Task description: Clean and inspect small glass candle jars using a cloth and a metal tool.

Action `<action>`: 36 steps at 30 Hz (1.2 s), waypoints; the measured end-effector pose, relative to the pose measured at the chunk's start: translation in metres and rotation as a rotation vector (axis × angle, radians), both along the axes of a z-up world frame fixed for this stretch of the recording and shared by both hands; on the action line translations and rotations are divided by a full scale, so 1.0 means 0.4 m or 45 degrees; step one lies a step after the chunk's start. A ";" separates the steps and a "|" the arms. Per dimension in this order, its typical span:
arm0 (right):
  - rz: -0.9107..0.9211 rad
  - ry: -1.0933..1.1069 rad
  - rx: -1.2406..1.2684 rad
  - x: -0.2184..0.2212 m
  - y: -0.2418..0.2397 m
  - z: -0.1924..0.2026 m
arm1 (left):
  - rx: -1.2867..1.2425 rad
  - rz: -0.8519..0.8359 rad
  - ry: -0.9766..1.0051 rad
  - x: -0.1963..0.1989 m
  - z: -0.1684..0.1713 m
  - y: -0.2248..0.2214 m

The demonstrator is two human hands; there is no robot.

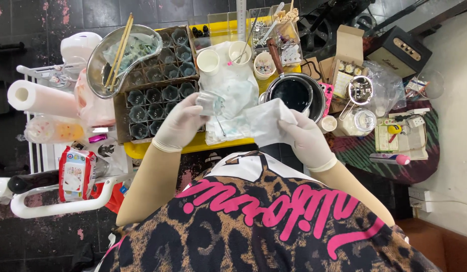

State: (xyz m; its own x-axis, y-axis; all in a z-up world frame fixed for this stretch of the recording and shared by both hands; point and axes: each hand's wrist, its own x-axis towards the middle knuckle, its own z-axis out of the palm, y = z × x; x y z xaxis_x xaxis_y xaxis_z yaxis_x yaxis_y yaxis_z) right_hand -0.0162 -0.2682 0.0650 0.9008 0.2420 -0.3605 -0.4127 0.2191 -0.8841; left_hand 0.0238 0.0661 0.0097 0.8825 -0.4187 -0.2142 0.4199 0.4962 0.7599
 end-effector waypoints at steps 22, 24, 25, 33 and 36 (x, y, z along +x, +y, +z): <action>-0.198 -0.110 0.126 -0.015 0.025 0.044 | -0.030 -0.171 -0.182 -0.001 0.093 -0.221; -0.147 -0.162 0.147 -0.020 0.035 0.031 | 0.090 -0.130 -0.184 -0.006 0.087 -0.245; -0.154 -0.160 0.146 -0.019 0.048 0.038 | 0.089 -0.137 -0.182 -0.005 0.063 -0.251; 0.337 -1.613 -0.985 0.029 0.076 -0.014 | -0.485 -0.151 0.296 0.009 -0.019 -0.216; 0.428 -1.488 -0.953 0.035 0.100 -0.008 | -0.370 0.038 0.435 0.015 0.009 -0.160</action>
State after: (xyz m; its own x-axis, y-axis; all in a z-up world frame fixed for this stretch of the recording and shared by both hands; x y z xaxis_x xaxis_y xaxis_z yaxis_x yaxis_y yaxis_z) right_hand -0.0020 -0.2281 0.0618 0.7034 0.5872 0.4005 0.6834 -0.4038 -0.6082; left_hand 0.0296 0.0020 0.0132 0.7940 -0.4800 -0.3730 0.6050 0.6840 0.4075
